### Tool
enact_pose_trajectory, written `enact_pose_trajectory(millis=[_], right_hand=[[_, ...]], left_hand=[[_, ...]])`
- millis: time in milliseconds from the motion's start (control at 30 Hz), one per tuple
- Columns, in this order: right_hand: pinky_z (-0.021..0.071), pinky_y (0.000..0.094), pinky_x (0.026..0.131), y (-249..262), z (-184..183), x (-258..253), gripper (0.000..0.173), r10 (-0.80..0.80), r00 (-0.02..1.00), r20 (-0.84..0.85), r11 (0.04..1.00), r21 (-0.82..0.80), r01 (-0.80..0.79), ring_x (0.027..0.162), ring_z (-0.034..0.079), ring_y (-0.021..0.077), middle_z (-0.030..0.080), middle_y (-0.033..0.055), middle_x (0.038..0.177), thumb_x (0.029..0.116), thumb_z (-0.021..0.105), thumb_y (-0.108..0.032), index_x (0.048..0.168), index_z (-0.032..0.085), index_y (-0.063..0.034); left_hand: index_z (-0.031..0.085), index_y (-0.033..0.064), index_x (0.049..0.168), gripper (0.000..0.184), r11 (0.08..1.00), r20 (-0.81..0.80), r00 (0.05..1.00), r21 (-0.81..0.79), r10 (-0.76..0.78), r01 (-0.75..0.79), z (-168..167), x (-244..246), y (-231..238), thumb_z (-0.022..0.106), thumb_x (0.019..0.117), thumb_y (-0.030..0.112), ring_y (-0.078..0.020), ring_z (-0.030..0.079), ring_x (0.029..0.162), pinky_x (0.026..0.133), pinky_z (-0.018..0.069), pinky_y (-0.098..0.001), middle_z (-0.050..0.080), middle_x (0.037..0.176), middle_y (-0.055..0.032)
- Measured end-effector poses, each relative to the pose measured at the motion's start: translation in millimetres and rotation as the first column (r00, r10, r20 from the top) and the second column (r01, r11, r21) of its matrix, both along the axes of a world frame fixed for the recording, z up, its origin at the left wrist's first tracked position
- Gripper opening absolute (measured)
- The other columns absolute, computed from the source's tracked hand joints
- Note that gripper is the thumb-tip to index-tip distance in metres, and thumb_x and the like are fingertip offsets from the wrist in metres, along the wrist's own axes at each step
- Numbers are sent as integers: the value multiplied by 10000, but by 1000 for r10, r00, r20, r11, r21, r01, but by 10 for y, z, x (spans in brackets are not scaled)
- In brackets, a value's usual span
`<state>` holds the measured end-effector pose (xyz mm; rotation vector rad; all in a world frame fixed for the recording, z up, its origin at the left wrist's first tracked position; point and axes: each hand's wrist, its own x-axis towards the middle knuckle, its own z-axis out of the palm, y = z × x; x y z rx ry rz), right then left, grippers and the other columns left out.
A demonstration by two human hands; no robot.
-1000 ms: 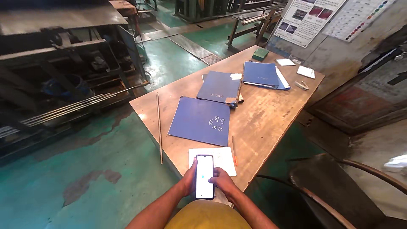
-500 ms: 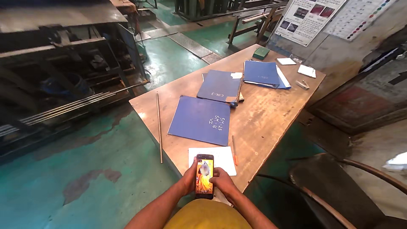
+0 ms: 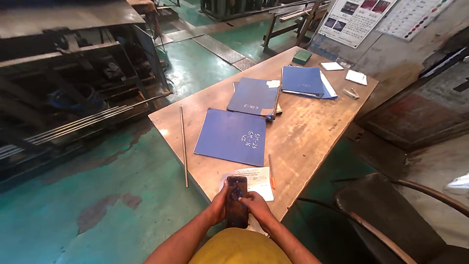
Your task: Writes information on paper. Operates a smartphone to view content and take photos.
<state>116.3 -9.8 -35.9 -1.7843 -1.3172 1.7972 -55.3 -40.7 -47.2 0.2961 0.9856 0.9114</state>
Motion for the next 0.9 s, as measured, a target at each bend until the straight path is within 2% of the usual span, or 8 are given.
enact_pose_trajectory(millis=[200, 333, 500, 567, 633, 767, 833, 900], right_hand=[[551, 440, 912, -28, 117, -91, 592, 40, 996, 76, 999, 12, -41, 1013, 676, 242, 680, 156, 1130, 840, 812, -256, 1312, 554, -8], [560, 434, 903, -49, 113, -112, 624, 48, 995, 91, 999, 16, -50, 1006, 685, 235, 681, 151, 1132, 834, 815, -271, 1329, 531, -20], [543, 464, 919, -45, 89, -179, 697, 44, 980, 195, 998, 35, -52, 1018, 679, 254, 683, 152, 1128, 825, 818, -445, 1319, 545, -36], [535, 480, 931, -39, 101, -208, 729, 71, 965, 252, 996, 30, -81, 1043, 673, 270, 678, 157, 1148, 815, 812, -475, 1333, 537, -41], [536, 483, 933, -41, 104, -205, 714, 67, 964, 259, 996, 34, -78, 1043, 674, 272, 678, 155, 1145, 819, 804, -475, 1327, 543, -46], [546, 438, 885, -49, 122, -142, 514, 3, 989, 151, 999, 45, -10, 976, 677, 228, 687, 139, 1090, 950, 701, -412, 1272, 592, -27], [548, 433, 883, -38, 99, -130, 479, 20, 986, 165, 998, 52, -29, 975, 677, 226, 688, 133, 1086, 928, 725, -340, 1267, 589, -30], [540, 440, 894, -25, 96, -123, 489, 24, 986, 164, 998, 48, -32, 984, 672, 234, 685, 141, 1098, 927, 726, -331, 1278, 586, -21]], left_hand=[[507, 56, 1379, 711, 1000, 30, 1000, 7, -6, 6, 15, -8, -14, 115, 1085, 571, -255, 698, 1021, 893, 585, -452, 698, 1123, -147], [489, 54, 1408, 732, 1000, 58, 998, -8, -11, 12, -17, -10, -11, 103, 1080, 583, -281, 704, 1047, 909, 586, -474, 701, 1157, -170], [503, 41, 1387, 729, 1000, 65, 998, 0, -3, 3, 4, 0, -14, 104, 1085, 571, -270, 702, 1046, 911, 585, -462, 700, 1149, -168], [505, 41, 1385, 728, 1000, 57, 998, -8, -4, 5, 14, 3, -18, 105, 1085, 569, -270, 700, 1047, 913, 581, -459, 698, 1151, -167], [508, 42, 1384, 733, 1000, 54, 998, -7, -14, 14, 7, 2, -8, 99, 1084, 571, -270, 702, 1043, 911, 583, -462, 701, 1148, -165], [515, 41, 1376, 744, 1000, 74, 997, -8, -23, 23, 23, -14, -4, 86, 1082, 573, -279, 711, 1029, 894, 592, -476, 709, 1132, -171], [512, 47, 1380, 737, 1000, 78, 997, -9, -25, 26, 18, -16, -3, 91, 1082, 573, -274, 709, 1031, 895, 591, -470, 708, 1133, -166], [508, 55, 1386, 732, 1000, 87, 996, 1, -27, 27, 13, -21, 1, 92, 1081, 575, -271, 707, 1036, 901, 590, -467, 707, 1139, -162]])
